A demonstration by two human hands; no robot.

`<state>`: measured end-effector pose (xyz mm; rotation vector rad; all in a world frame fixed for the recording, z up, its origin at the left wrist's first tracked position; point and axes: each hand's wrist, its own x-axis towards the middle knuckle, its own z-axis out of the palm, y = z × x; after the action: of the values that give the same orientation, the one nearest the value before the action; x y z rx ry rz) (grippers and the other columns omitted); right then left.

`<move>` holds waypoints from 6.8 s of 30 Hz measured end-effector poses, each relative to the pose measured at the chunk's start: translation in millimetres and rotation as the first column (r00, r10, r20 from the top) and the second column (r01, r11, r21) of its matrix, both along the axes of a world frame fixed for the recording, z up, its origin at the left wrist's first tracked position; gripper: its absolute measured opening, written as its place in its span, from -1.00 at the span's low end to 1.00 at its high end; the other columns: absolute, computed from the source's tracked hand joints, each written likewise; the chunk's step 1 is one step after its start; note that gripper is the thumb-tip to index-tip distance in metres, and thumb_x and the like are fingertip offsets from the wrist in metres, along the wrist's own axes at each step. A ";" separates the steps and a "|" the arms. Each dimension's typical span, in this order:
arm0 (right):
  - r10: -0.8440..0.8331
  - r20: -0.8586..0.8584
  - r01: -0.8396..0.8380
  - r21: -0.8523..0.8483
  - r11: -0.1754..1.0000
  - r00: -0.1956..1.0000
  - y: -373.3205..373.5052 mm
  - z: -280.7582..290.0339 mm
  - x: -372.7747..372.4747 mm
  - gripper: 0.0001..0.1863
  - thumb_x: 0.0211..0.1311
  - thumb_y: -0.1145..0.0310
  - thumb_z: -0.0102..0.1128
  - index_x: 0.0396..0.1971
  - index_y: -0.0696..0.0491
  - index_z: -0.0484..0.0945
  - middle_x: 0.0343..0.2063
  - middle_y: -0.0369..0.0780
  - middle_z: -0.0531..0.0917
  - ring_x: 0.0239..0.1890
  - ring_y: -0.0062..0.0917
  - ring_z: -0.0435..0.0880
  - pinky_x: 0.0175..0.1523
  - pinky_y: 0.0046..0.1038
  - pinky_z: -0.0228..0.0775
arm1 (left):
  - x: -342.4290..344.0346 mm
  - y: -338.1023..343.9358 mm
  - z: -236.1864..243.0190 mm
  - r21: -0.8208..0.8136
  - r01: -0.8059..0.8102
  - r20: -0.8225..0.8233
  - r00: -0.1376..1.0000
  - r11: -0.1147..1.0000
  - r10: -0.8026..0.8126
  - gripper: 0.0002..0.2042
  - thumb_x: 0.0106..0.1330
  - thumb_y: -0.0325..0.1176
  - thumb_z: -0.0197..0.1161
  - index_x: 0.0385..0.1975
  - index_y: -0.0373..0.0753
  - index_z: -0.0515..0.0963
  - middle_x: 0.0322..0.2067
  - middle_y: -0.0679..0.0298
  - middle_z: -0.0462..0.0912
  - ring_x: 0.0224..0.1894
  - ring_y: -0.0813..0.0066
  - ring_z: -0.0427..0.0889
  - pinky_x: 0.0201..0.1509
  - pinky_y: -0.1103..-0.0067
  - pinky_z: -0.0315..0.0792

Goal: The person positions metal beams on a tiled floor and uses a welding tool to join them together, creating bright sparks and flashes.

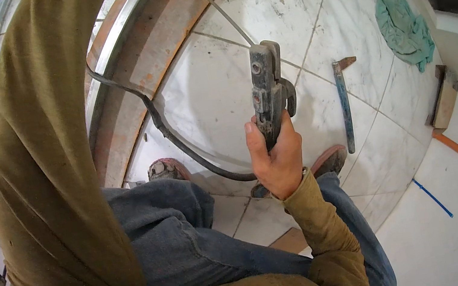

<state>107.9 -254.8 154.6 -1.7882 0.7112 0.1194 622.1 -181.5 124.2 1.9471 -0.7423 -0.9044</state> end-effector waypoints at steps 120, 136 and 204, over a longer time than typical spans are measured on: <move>0.181 0.015 -0.176 -0.179 0.968 0.983 3.5 17.5 -5.0 -0.78 0.34 0.46 0.13 -0.11 0.25 0.45 -0.47 -0.21 0.62 -0.47 -0.56 0.58 -0.31 -0.51 0.44 | 11.3 -9.2 -10.9 -0.050 -0.034 0.081 0.996 0.998 0.038 -0.01 -0.01 -0.46 0.58 0.47 0.09 0.15 0.04 -0.06 0.54 -0.07 0.02 0.65 -0.14 0.15 0.66; 0.071 0.060 -0.065 -0.101 0.993 0.996 7.9 15.1 5.6 -0.79 0.35 0.38 0.19 -0.18 0.21 0.46 -0.58 -0.19 0.61 -0.56 -0.55 0.61 -0.42 -0.45 0.43 | 16.2 -9.3 -11.8 -0.002 -0.014 0.158 0.987 1.000 0.014 0.03 -0.07 -0.42 0.63 0.47 -0.01 0.16 -0.10 -0.01 0.62 -0.17 0.12 0.68 -0.21 0.27 0.65; 0.168 0.145 -0.129 -0.248 0.960 0.975 7.9 17.5 28.7 -0.75 0.29 0.39 0.23 -0.25 0.27 0.43 -0.63 -0.04 0.61 -0.56 -0.15 0.70 -0.47 -0.30 0.42 | -23.6 3.8 32.7 0.318 -0.340 0.684 0.729 0.885 0.034 -0.01 -0.32 0.05 0.70 0.20 -0.31 0.46 0.13 -0.03 0.59 0.21 0.05 0.56 0.25 0.32 0.46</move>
<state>136.6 -246.9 172.2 -2.0542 0.4867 -0.0149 598.6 -177.7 156.9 2.7433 -0.7439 -0.2083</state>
